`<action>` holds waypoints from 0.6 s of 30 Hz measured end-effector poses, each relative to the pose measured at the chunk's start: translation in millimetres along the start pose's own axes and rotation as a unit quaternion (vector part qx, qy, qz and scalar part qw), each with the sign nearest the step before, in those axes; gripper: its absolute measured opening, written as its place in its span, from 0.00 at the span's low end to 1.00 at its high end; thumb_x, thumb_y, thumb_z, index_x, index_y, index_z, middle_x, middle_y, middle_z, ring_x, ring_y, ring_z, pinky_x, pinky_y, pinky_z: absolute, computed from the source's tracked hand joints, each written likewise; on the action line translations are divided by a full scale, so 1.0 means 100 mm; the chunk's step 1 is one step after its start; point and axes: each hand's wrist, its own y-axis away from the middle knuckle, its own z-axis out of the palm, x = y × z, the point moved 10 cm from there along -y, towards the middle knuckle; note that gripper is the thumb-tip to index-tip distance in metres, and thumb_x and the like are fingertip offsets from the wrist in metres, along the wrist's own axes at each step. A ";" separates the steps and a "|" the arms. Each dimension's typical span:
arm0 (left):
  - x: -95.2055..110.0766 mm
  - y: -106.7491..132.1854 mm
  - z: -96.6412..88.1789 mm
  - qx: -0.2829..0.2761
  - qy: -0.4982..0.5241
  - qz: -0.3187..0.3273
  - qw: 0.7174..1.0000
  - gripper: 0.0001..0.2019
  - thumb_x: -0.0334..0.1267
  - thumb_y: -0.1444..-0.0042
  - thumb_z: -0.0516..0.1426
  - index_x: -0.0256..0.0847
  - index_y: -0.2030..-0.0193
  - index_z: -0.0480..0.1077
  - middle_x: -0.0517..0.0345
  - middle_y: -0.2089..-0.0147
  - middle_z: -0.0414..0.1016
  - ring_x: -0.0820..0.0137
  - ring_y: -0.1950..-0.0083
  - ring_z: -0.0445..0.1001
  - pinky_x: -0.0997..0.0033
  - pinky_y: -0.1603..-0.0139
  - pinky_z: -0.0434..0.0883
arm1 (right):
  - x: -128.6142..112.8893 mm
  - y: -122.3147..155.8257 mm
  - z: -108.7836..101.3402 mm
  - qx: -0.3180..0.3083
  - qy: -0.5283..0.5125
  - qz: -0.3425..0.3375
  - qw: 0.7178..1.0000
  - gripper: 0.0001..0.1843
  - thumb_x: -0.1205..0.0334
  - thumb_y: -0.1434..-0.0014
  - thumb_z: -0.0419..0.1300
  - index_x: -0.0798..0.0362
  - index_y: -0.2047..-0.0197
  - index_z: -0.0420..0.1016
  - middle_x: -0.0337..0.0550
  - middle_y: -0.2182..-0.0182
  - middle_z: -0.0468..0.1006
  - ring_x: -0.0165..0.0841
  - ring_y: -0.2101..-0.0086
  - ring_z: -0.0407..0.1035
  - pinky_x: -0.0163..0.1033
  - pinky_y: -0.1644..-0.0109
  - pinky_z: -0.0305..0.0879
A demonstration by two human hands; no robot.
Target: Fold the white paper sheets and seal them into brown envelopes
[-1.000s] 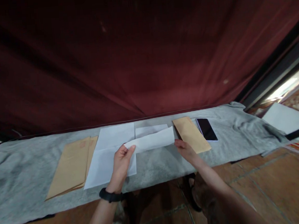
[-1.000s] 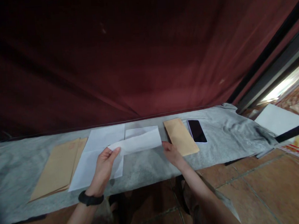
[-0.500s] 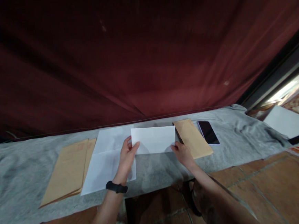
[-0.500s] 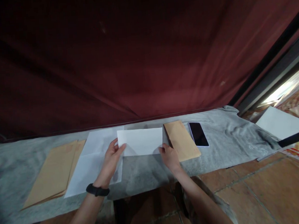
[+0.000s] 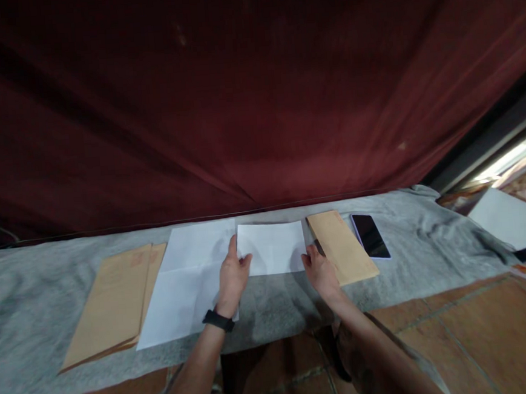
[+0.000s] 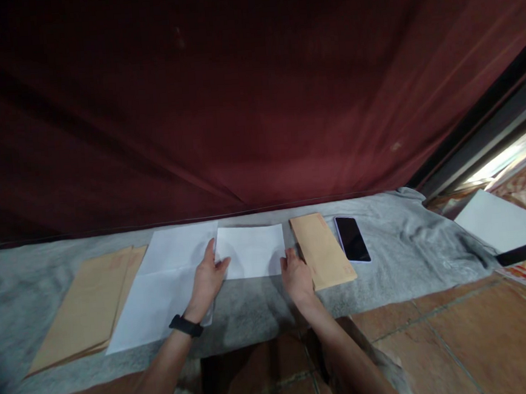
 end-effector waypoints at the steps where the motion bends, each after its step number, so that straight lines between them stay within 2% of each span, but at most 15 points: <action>1: 0.01 0.00 0.00 0.006 -0.001 0.010 1.000 0.34 0.39 0.42 0.59 0.38 0.29 0.59 0.48 0.55 0.80 0.58 0.58 0.80 0.60 0.53 0.75 | -0.02 0.00 -0.01 0.006 0.004 -0.006 1.000 0.16 0.61 0.28 0.48 0.55 0.41 0.68 0.55 0.57 0.83 0.42 0.59 0.80 0.38 0.60 0.69; 5: 0.05 0.03 -0.01 0.027 -0.022 0.040 0.999 0.32 0.33 0.43 0.57 0.37 0.30 0.61 0.44 0.46 0.75 0.55 0.49 0.78 0.54 0.44 0.74 | -0.08 0.02 -0.01 0.022 0.012 -0.017 1.000 0.21 0.64 0.28 0.47 0.57 0.35 0.62 0.57 0.53 0.83 0.44 0.58 0.81 0.42 0.57 0.71; 10: 0.09 0.07 0.01 0.037 -0.050 0.065 0.996 0.26 0.29 0.41 0.54 0.38 0.35 0.66 0.43 0.42 0.70 0.57 0.48 0.78 0.54 0.41 0.74 | -0.13 0.03 0.00 0.031 0.034 -0.026 0.999 0.22 0.65 0.28 0.46 0.57 0.34 0.61 0.58 0.53 0.83 0.44 0.58 0.81 0.42 0.55 0.72; 18: 0.09 0.08 0.05 0.021 -0.074 0.069 0.995 0.19 0.25 0.42 0.54 0.36 0.45 0.74 0.45 0.47 0.74 0.59 0.51 0.79 0.56 0.42 0.75 | -0.14 0.01 0.01 0.008 0.066 -0.025 0.997 0.20 0.66 0.28 0.48 0.53 0.36 0.65 0.55 0.52 0.82 0.40 0.58 0.81 0.38 0.55 0.72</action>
